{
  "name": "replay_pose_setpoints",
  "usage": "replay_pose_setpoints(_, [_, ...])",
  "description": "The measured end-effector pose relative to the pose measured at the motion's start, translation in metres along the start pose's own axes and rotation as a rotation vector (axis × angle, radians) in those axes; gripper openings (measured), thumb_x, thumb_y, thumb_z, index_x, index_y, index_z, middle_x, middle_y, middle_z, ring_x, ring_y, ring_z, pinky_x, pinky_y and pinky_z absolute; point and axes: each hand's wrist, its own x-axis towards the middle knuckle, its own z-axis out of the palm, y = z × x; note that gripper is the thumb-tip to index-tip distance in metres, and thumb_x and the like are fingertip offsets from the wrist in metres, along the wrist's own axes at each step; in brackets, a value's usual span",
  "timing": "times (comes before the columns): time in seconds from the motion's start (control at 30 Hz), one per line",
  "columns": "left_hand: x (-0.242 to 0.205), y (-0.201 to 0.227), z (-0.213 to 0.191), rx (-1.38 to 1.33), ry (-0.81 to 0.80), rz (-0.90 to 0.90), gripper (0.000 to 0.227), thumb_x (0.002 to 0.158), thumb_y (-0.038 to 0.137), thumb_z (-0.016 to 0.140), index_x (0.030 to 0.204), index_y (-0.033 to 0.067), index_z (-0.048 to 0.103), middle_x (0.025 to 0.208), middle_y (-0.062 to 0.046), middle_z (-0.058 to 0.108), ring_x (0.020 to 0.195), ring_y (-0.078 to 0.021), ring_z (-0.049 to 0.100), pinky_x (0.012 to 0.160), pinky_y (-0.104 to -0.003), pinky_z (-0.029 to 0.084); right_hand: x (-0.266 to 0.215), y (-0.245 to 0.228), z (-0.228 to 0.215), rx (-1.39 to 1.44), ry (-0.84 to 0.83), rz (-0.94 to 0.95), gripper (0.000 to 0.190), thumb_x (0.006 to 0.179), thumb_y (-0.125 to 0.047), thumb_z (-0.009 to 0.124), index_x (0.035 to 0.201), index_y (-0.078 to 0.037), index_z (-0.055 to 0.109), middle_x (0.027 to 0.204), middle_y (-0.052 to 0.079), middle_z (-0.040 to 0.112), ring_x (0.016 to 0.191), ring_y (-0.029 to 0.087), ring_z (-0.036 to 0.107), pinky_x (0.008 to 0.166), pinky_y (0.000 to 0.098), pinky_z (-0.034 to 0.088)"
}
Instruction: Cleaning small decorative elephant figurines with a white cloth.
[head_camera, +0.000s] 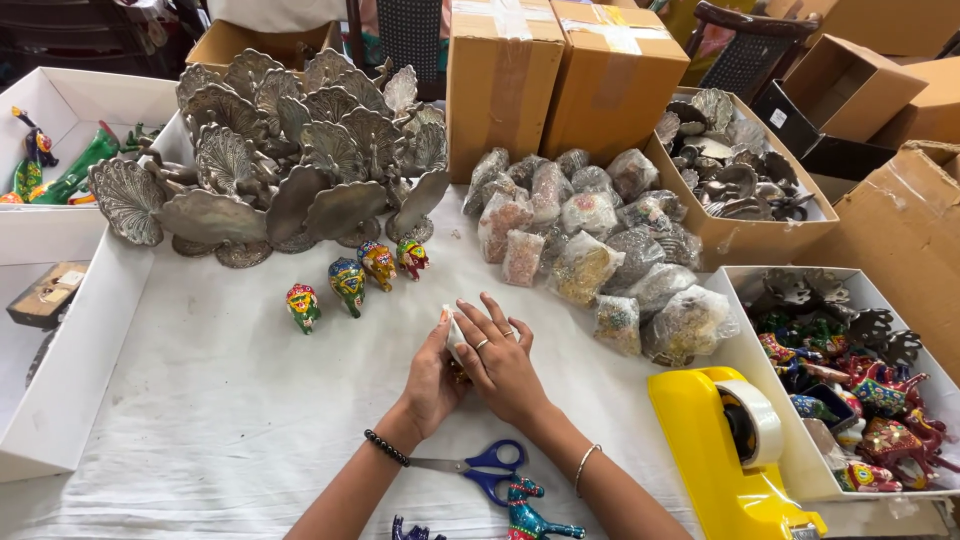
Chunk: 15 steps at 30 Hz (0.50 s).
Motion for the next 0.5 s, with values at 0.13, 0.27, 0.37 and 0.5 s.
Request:
replay_pose_setpoints(0.13, [-0.0028, 0.0045, 0.0077, -0.009, 0.002, -0.005, 0.058, 0.099, 0.059, 0.041, 0.131, 0.0139, 0.056, 0.112, -0.003, 0.063, 0.097, -0.0131, 0.061, 0.088, -0.033, 0.052, 0.0006, 0.0023, 0.0007, -0.013, 0.011, -0.007, 0.05, 0.108, -0.036, 0.04, 0.148, -0.01, 0.054, 0.161, 0.007, 0.046, 0.157, 0.028, 0.025, 0.118, 0.0499, 0.014])
replay_pose_setpoints(0.27, [-0.0031, 0.0047, 0.0057, -0.008, -0.006, -0.006, 0.059, 0.099, 0.06, 0.041, 0.13, 0.013, 0.057, 0.113, -0.004, 0.064, 0.098, -0.0136, 0.062, 0.089, -0.033, 0.052, 0.0014, 0.0009, 0.0013, 0.01, 0.007, -0.009, 0.049, 0.108, -0.034, 0.041, 0.148, -0.009, 0.054, 0.158, 0.007, 0.049, 0.155, 0.029, 0.029, 0.117, 0.0487, 0.017])
replay_pose_setpoints(0.37, [-0.0006, 0.0023, 0.0023, -0.005, -0.011, -0.007, 0.059, 0.099, 0.061, 0.041, 0.129, 0.0122, 0.057, 0.111, -0.004, 0.064, 0.097, -0.0143, 0.062, 0.088, -0.033, 0.052, 0.0011, 0.0, 0.0004, 0.022, 0.0, 0.002, 0.049, 0.108, -0.034, 0.041, 0.148, -0.009, 0.054, 0.156, 0.008, 0.051, 0.154, 0.029, 0.031, 0.116, 0.0487, 0.018])
replay_pose_setpoints(0.5, [0.0, 0.0013, 0.001, -0.003, -0.013, -0.003, 0.06, 0.1, 0.062, 0.042, 0.127, 0.011, 0.058, 0.11, -0.005, 0.064, 0.096, -0.0151, 0.062, 0.087, -0.034, 0.053, 0.0021, -0.0025, -0.0018, 0.035, -0.01, 0.022, 0.048, 0.107, -0.034, 0.042, 0.147, -0.01, 0.055, 0.154, 0.008, 0.053, 0.152, 0.029, 0.034, 0.114, 0.0491, 0.02])
